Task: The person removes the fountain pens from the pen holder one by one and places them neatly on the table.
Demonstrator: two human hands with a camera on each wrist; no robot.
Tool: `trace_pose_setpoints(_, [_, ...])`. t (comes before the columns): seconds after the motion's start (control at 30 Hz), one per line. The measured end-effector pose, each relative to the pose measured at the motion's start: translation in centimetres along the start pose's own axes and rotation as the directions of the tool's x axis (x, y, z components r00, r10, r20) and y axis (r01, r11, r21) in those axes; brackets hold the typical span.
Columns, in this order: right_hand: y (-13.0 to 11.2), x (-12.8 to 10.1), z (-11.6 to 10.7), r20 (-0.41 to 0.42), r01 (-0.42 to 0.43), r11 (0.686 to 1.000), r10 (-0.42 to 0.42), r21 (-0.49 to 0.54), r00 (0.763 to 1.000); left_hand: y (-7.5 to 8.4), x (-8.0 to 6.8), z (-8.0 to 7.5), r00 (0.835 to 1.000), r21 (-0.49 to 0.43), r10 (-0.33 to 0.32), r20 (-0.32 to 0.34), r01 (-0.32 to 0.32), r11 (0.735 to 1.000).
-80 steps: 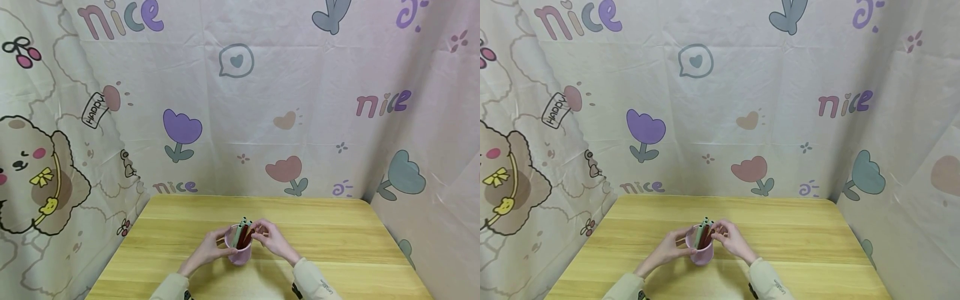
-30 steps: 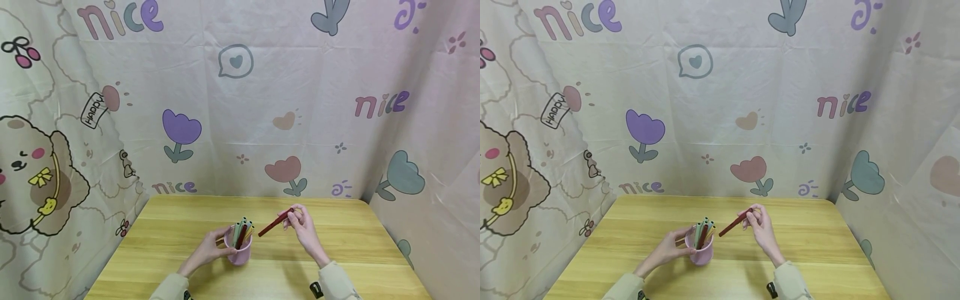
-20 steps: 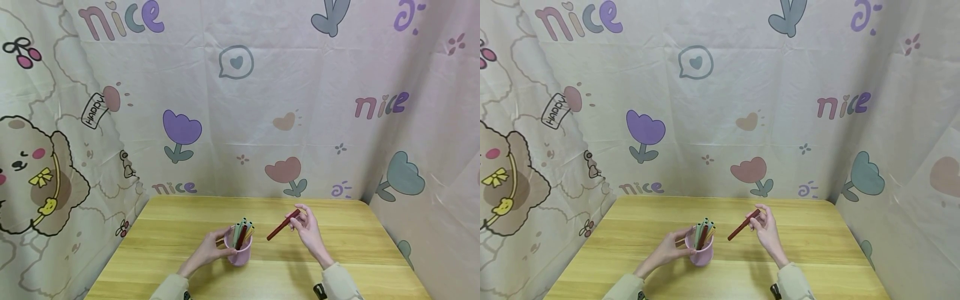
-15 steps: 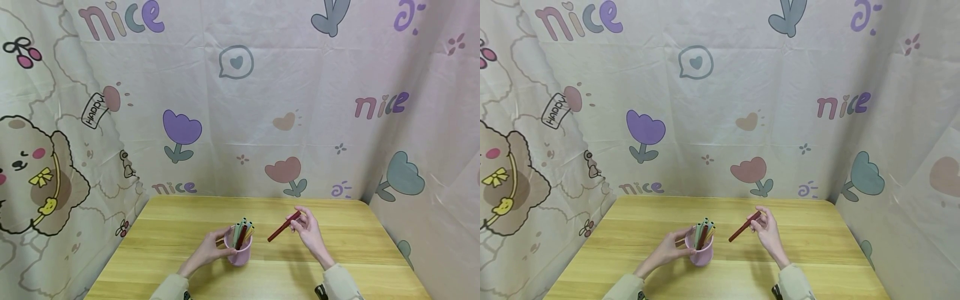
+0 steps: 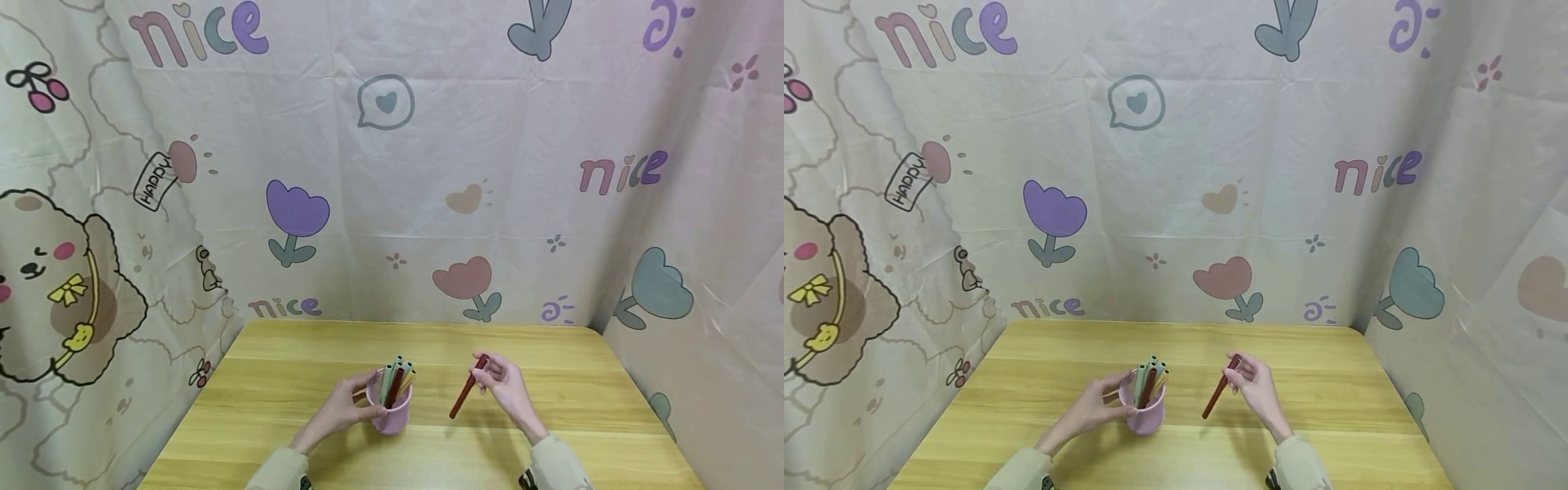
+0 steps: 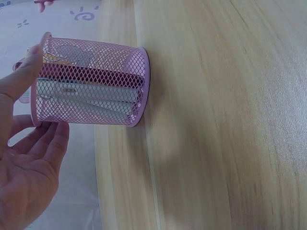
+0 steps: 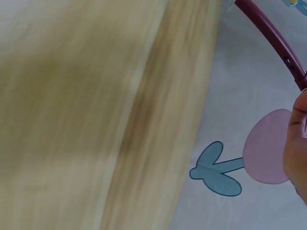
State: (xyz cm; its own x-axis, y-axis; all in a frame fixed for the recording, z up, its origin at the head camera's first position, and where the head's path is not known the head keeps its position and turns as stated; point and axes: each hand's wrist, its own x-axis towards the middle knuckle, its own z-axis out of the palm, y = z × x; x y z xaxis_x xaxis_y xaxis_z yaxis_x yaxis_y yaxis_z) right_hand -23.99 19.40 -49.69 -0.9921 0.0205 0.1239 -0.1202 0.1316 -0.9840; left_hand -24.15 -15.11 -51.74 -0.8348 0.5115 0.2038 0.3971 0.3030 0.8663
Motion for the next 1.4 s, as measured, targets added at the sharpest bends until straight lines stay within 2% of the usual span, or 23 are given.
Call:
trace_pose_setpoints(0.33, [1.3,-0.1,-0.3,-0.014,-0.1,0.991,0.1,-0.083,0.995,-0.1,0.0,0.0,1.0,0.005,0.005,0.0,-0.005,1.0])
trace_pose_setpoints(0.43, [1.8,-0.2,-0.3,-0.004,-0.107,0.989,0.107,-0.098,0.994,-0.1,0.0,0.0,1.0,0.003,0.008,0.001,-0.008,1.0])
trace_pose_setpoints(0.67, [3.3,-0.3,-0.3,0.042,-0.045,0.979,0.055,-0.2,0.998,-0.2,0.0,0.1,1.0,-0.001,0.003,-0.005,-0.003,1.0])
trace_pose_setpoints(0.87, [4.0,-0.4,-0.3,0.065,-0.081,0.973,0.097,-0.215,0.993,-0.5,0.0,0.1,1.0,-0.022,-0.016,-0.009,0.016,1.0])
trace_pose_setpoints(1.0, [4.2,-0.4,-0.4,0.121,-0.074,0.977,0.1,-0.201,0.988,-0.5,0.0,0.1,1.0,-0.015,-0.008,-0.01,0.008,1.0])
trace_pose_setpoints(1.2, [4.4,-0.4,-0.9,0.248,-0.057,0.981,0.103,-0.187,0.963,-0.6,0.0,0.0,1.0,-0.01,-0.004,-0.011,0.004,1.0])
trace_pose_setpoints(1.4, [4.8,-0.5,-0.9,0.296,-0.07,0.981,0.122,-0.181,0.947,-0.5,-0.1,0.1,1.0,-0.01,-0.01,-0.006,0.01,1.0])
